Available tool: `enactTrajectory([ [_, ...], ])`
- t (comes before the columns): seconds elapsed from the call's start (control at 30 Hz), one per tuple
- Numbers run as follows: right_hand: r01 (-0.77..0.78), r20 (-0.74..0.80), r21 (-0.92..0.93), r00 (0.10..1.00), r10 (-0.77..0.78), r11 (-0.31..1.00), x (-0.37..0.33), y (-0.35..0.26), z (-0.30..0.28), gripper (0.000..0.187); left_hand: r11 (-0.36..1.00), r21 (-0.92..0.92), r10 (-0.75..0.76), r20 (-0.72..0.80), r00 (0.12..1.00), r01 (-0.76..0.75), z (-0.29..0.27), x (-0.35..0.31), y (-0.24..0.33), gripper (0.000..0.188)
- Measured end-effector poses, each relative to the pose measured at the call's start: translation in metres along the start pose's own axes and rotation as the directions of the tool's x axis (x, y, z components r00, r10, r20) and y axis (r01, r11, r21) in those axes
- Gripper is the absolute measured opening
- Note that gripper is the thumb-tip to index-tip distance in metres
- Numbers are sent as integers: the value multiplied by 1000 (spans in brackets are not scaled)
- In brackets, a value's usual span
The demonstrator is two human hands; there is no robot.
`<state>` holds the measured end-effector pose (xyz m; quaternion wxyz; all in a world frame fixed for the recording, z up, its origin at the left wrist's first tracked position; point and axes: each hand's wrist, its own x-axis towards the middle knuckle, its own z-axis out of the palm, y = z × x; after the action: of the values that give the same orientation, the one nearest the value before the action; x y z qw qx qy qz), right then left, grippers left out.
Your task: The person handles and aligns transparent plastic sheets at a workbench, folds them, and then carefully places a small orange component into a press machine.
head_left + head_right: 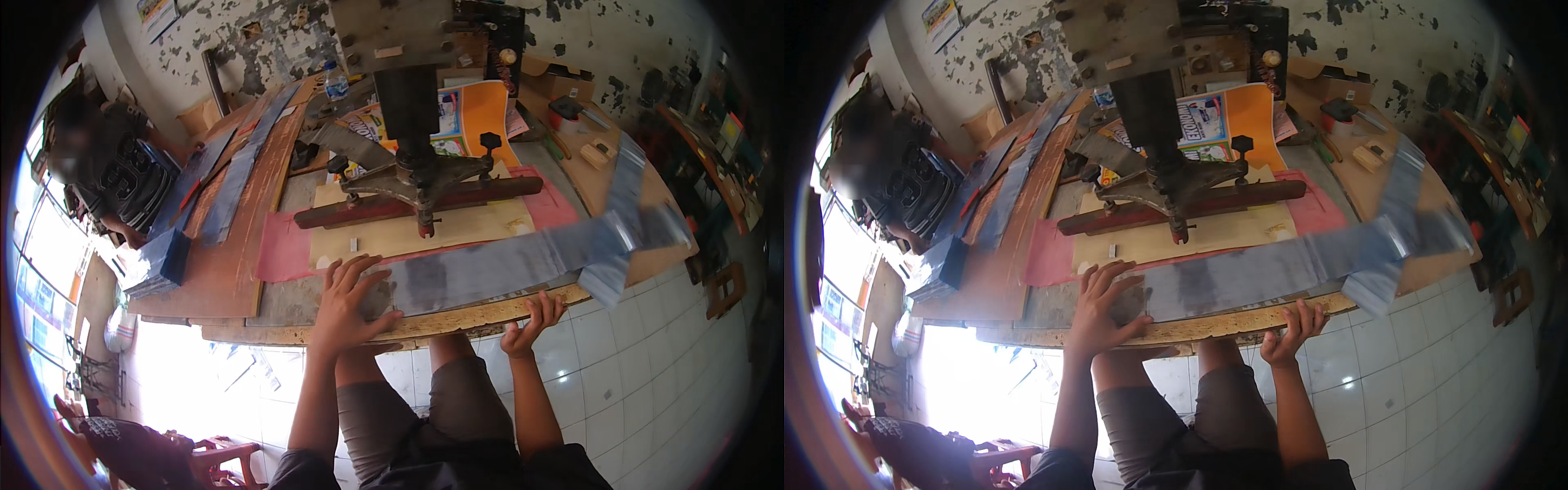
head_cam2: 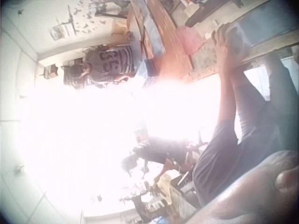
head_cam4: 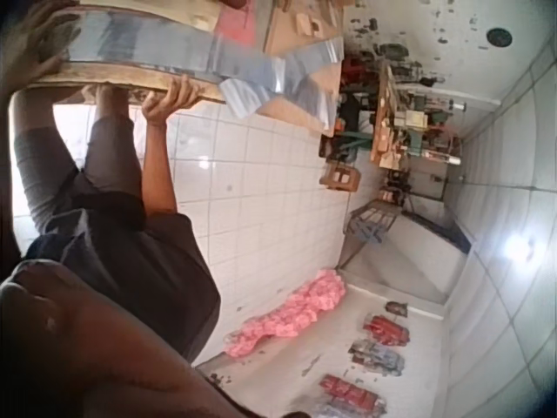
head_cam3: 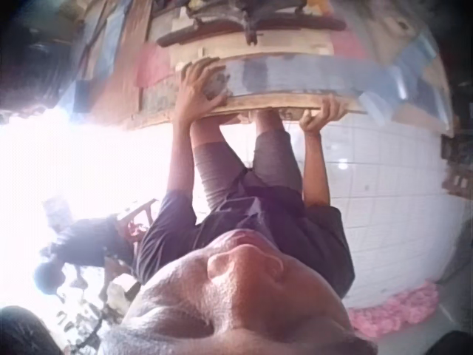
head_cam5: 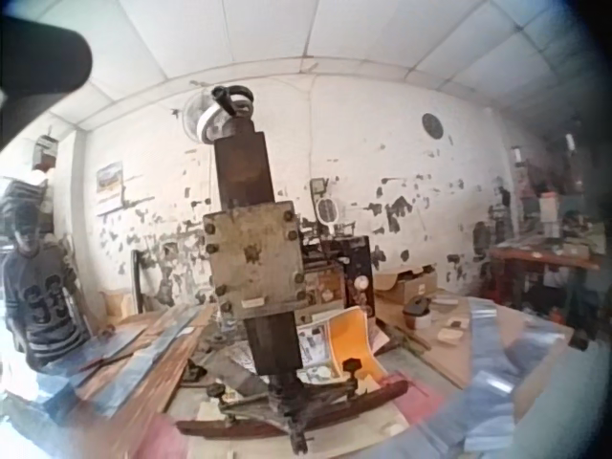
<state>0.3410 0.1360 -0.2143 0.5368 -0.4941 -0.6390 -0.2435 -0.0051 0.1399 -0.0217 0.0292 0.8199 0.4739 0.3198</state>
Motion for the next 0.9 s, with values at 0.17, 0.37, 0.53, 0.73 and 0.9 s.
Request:
enactTrajectory([
  [0.17, 42, -72, -3, 997, -42, 999, 1, 6, 8, 53, 1000, 0, -19, 32, 999, 19, 8, 4, 1, 67],
  [0.37, 44, -82, -62, 995, -49, 997, 1, 6, 11, 53, 999, -33, -34, 7, 999, 35, 10, -2, -4, 59],
  [0.53, 73, -87, -66, 993, -79, 995, 1, 9, 12, 53, 999, -40, -35, 17, 999, 36, 11, -3, -8, 56],
  [0.73, 83, -97, -71, 991, -89, 994, 4, 7, 13, 52, 998, -51, -20, 22, 1000, 21, 12, -5, -11, 54],
  [0.9, 54, -104, -53, 993, -60, 997, 7, 2, 13, 53, 999, -49, 5, 23, 1000, -4, 11, -4, -10, 52],
])
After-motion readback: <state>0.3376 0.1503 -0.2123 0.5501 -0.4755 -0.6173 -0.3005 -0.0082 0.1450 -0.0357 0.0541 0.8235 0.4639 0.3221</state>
